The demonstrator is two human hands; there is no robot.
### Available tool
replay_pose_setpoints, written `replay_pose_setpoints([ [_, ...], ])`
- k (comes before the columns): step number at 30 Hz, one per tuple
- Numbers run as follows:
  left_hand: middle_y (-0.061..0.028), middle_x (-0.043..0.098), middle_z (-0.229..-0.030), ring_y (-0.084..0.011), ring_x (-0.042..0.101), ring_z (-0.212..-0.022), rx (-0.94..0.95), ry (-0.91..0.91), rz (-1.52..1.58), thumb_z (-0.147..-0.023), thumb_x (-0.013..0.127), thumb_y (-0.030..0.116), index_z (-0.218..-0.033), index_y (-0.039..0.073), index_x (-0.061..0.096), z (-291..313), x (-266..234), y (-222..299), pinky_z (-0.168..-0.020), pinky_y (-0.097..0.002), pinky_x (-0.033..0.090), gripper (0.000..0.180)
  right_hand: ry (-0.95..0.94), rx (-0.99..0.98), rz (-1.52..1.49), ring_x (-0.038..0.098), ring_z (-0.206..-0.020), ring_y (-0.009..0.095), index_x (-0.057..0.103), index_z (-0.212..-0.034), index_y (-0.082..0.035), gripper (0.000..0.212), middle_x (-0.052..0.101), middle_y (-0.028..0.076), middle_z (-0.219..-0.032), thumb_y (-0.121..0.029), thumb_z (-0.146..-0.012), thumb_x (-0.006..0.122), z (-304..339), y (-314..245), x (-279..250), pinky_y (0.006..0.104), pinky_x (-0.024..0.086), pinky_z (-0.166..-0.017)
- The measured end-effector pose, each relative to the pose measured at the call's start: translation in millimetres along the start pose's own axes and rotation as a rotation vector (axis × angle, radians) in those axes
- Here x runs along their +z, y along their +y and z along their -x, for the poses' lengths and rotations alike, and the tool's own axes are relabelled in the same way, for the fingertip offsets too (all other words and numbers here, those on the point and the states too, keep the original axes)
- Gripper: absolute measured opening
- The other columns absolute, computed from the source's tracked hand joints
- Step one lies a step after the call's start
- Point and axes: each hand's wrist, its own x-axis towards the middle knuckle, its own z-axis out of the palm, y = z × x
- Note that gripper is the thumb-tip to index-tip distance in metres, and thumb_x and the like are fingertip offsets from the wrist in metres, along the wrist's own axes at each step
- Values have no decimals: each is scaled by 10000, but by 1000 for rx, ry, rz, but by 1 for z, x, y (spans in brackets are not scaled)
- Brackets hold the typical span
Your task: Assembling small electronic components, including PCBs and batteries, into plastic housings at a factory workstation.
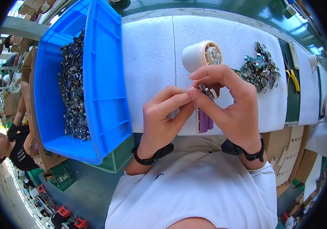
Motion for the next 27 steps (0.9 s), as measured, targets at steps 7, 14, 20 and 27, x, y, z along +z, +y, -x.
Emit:
replay_pose_setpoints([
  [7, -87, 657, -959, -134, 670, -782, -219, 74, 79, -869, 706, -39, -1051, -23, 712, 2, 4, 4, -661, -241, 551, 182, 51, 125, -88, 656, -831, 108, 649, -1179, -41, 342, 711, 63, -928, -48, -853, 750, 10, 5, -7, 243, 517, -772],
  [14, -87, 644, -1001, -130, 675, -817, -218, 74, 47, -898, 686, -21, -1050, -34, 712, 4, 1, 0, -677, -231, 568, 154, 80, 297, -207, 662, -900, 116, 662, -1172, -9, 375, 696, 81, -1064, -67, -826, 793, 34, 7, -19, 240, 556, -764],
  [20, -85, 633, -1015, -132, 672, -829, -207, 52, 51, -897, 689, -17, -1032, -43, 704, 2, 3, 0, -689, -232, 570, 138, 35, 387, -268, 662, -917, 116, 660, -1172, 11, 359, 690, 94, -1068, -36, -836, 776, 32, 10, -27, 255, 569, -801],
  [27, -85, 617, -1015, -136, 667, -840, -170, -8, 13, -894, 693, -11, -1013, -42, 668, -3, 5, 7, -728, -245, 554, 125, 101, 236, -276, 667, -927, 129, 658, -1179, 3, 326, 689, 98, -1066, 18, -861, 727, 20, 11, -27, 236, 568, -755],
])
